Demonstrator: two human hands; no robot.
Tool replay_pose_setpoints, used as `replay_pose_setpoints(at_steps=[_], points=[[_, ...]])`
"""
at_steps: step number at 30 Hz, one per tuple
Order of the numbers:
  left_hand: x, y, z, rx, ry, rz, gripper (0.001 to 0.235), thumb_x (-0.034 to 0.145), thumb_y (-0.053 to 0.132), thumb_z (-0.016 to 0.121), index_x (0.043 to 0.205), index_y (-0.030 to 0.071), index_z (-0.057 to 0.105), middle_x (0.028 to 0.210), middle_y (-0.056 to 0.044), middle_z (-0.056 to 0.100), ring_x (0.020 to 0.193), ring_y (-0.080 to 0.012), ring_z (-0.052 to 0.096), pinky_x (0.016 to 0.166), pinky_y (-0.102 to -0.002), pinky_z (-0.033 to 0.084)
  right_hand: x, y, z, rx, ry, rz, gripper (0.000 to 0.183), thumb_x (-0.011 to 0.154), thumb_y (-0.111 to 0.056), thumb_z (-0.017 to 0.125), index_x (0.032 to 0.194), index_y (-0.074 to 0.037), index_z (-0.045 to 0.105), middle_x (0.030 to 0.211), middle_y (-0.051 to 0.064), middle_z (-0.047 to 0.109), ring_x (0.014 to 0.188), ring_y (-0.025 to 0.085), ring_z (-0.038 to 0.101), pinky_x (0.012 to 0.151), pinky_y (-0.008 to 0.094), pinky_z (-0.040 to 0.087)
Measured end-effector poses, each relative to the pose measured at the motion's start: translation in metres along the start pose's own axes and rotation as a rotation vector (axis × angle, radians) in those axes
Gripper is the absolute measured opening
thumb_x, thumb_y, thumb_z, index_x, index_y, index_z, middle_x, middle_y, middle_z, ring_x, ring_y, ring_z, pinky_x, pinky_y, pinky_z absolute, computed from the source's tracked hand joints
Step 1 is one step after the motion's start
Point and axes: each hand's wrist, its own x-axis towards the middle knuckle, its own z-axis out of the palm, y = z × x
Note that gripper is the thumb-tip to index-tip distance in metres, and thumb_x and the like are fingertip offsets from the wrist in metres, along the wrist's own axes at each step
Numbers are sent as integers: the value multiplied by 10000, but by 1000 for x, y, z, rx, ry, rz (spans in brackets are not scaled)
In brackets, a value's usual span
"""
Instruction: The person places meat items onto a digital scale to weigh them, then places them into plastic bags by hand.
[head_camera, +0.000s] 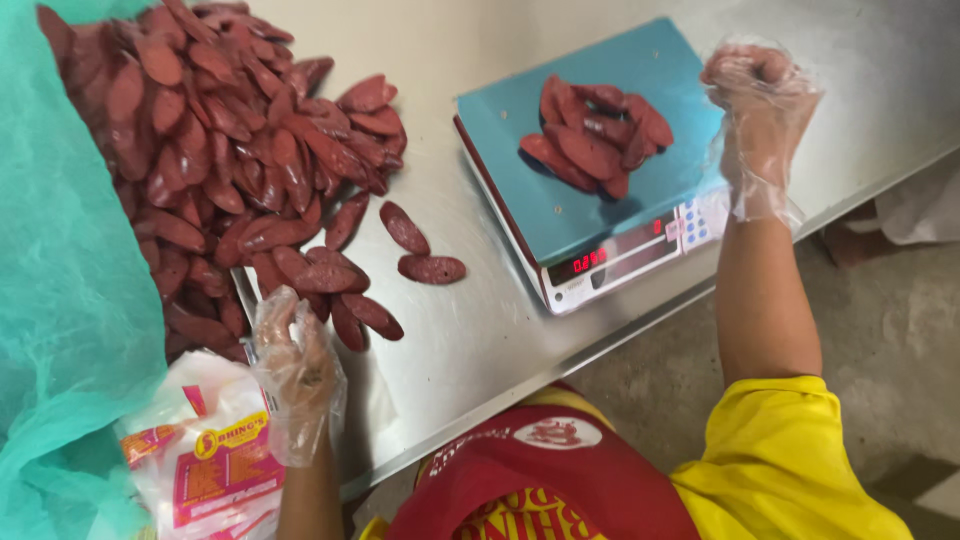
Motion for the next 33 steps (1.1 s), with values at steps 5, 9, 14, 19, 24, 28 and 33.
replay_pose_setpoints(at_steps=[5,9,14,19,24,28,33], points=[[-41,27,9,-71,-67,-699,301,1055,194,590,1288,15,652,1097,-142,748,981,-248,729,866,-347,565,-65,7,-18,-93,134,85,61,1007,-7,738,1050,-2,697,1033,109,722,909,152,670,816,247,550],[-53,23,14,115,-23,-427,235,1076,181,639,1259,37,672,1059,-152,746,889,-213,726,778,-325,589,-107,20,-27,-650,267,56,133,1000,-9,728,1133,-10,736,1078,103,709,960,136,639,863,253,512],[-62,25,18,-366,108,-991,200,1040,201,489,1160,90,604,727,-20,562,565,-135,590,476,-315,493,-137,4,-7,-140,381,22,107,1007,25,673,1094,-15,719,986,89,673,866,157,616,799,294,516],[-106,-28,33,-1227,235,-1020,245,1026,268,455,1025,89,622,748,-8,583,528,-131,577,432,-295,494,-200,-1,86,-3,-180,269,170,1080,-119,654,1227,-43,693,979,44,676,865,140,648,788,312,560],[-144,-51,54,237,-160,-92,309,1114,76,411,1210,34,701,811,-5,557,623,-115,430,465,-269,346,-225,36,209,-561,-825,59,297,990,-153,630,1272,-106,706,1253,170,683,1075,295,658,938,433,519],[-133,-23,43,-1042,99,-778,249,1116,176,598,912,32,608,778,-14,522,682,-93,482,566,-270,395,-239,55,247,-1209,-961,-93,466,915,-166,550,1375,-126,615,1230,196,634,1035,366,635,831,548,534],[-97,1,16,-307,-161,-873,257,1031,186,612,850,9,654,710,-77,565,637,-155,508,557,-340,419,-259,52,223,-1129,-1232,21,306,1147,-167,354,1254,12,578,937,177,684,745,268,687,702,437,603]])
